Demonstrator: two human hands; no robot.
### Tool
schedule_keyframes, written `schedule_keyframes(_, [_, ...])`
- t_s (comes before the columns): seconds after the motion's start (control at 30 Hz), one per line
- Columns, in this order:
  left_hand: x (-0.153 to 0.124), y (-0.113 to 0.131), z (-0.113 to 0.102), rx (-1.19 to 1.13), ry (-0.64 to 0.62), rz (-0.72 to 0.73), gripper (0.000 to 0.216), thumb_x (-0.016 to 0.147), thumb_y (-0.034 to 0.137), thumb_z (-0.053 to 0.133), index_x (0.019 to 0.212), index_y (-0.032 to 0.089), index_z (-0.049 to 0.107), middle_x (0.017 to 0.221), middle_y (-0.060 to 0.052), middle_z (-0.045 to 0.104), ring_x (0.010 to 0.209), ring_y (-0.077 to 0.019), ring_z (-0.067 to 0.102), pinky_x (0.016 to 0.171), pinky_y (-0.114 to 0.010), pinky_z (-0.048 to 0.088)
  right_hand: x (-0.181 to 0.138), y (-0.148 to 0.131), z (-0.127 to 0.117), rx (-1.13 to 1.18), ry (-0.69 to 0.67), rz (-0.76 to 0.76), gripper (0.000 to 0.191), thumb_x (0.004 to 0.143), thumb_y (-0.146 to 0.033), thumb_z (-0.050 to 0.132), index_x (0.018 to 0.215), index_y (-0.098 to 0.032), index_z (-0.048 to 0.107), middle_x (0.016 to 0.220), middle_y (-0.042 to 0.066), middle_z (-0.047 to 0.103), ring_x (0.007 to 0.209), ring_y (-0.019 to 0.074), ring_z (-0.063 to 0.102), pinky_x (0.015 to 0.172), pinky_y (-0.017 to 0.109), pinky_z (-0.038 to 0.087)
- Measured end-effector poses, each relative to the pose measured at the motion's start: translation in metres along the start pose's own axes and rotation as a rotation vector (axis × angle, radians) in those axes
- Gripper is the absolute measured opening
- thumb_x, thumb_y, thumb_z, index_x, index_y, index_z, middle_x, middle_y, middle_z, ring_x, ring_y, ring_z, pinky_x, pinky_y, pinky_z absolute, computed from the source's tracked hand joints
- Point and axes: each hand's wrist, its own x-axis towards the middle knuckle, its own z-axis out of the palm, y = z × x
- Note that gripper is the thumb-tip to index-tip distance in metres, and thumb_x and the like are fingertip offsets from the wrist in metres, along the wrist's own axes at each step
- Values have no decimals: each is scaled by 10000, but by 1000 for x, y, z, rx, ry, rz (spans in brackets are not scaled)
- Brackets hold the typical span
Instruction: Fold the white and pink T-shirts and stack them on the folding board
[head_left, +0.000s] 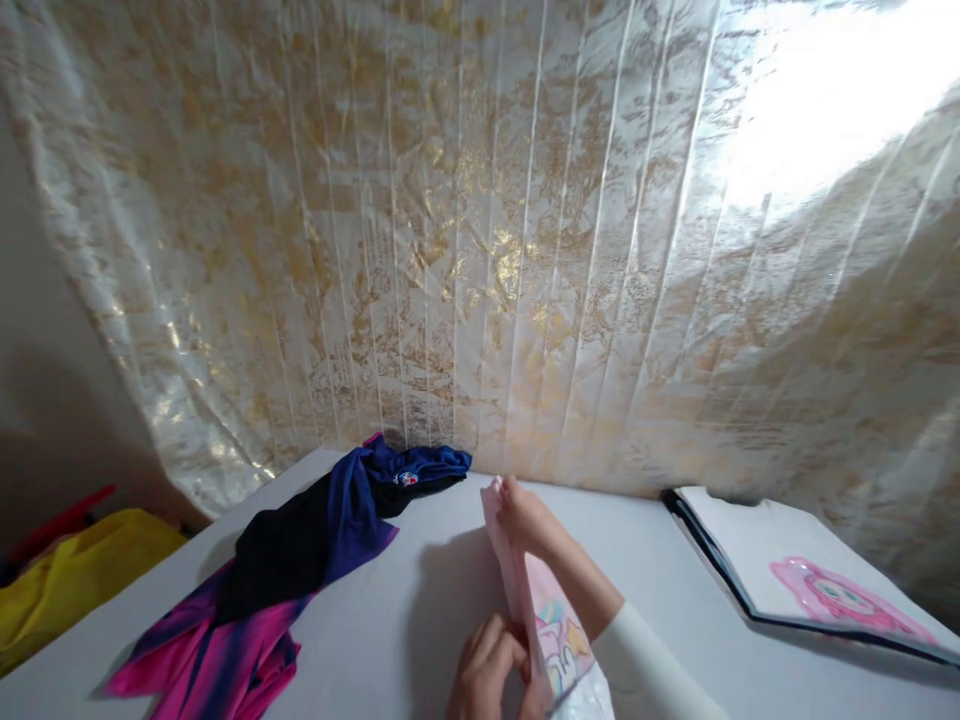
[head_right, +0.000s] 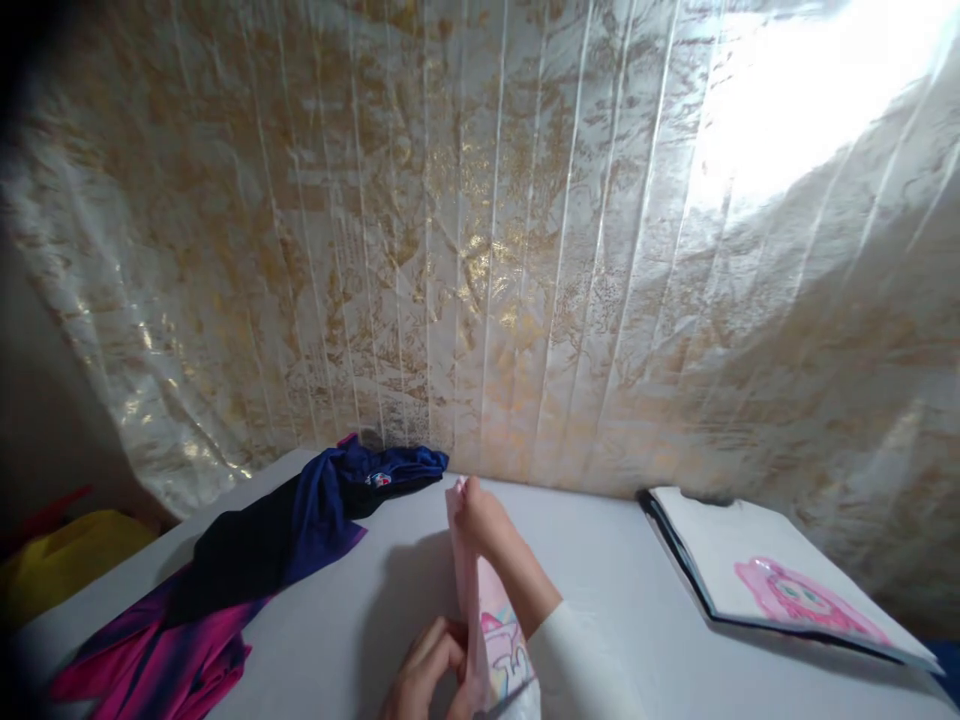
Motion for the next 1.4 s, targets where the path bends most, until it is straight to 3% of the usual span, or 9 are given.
schedule_keyframes(0.2, [55,64,-22,-17,24,145,129,885,196,498,777,209,566,902,-38,623,915,-207,584,834,-349,442,11,-1,-95,167,123,97,275,822,-180,464,1082,-178,554,783,7,647,597,120,570,482,193,390])
schedule_keyframes(0.33, [76,58,-18,83,-54,78,178,845,138,541,983,202,633,1112,-62,641,1080,-227,560,941,-376,426,-5,40,-121,143,189,281,185,865,-216,497,1023,-154,572,717,-13,598,528,105,530,462,207,405])
schedule_keyframes(0.5, [74,-15,-13,525,-260,-141,416,891,183,497,1299,149,570,1451,-163,464,1358,-334,380,1050,-534,338,-52,97,-106,17,273,406,185,851,-254,603,1006,-154,593,850,29,609,702,151,600,663,312,506])
schedule_keyframes(0.6, [62,-48,-8,605,-437,-198,485,939,281,451,1412,177,471,1534,-123,330,1417,-303,297,1083,-493,324,-92,106,-85,-45,270,380,318,735,-165,554,1050,-142,592,954,105,617,823,220,624,767,363,492])
schedule_keyframes(0.7, [41,-64,-1,636,-468,-187,533,961,348,411,1471,197,380,1552,-73,281,1426,-264,286,1102,-431,321,-132,99,-67,-89,219,324,372,704,-181,532,1070,-150,592,976,107,627,876,238,612,821,366,475])
schedule_keyframes(0.93, [-4,-69,-13,685,-335,37,453,867,470,577,1244,223,621,1314,-120,605,1247,-341,505,1016,-451,386,-190,82,-53,-160,8,233,305,845,-261,440,1116,-228,576,992,71,658,872,207,626,773,303,495])
schedule_keyframes(1.1, [72,-25,-7,581,-343,-123,271,874,174,539,1132,192,620,1139,-90,627,1097,-273,543,949,-433,402,-196,89,-52,-149,49,267,324,859,-319,455,1149,-227,565,989,76,689,859,206,655,779,302,514])
schedule_keyframes(1.27, [169,-15,58,461,-503,-27,180,946,159,496,1063,185,630,1103,-63,638,1072,-206,555,959,-366,419,-192,93,-51,-108,34,209,268,900,-327,445,1100,-220,587,902,66,703,777,185,670,720,265,533])
schedule_keyframes(1.4, [199,-27,100,464,-578,-32,235,950,321,579,1128,170,609,1168,-72,614,1039,-221,602,912,-445,493,-194,95,-41,-92,199,207,255,916,-373,425,1029,-232,605,816,38,686,703,174,652,683,254,522])
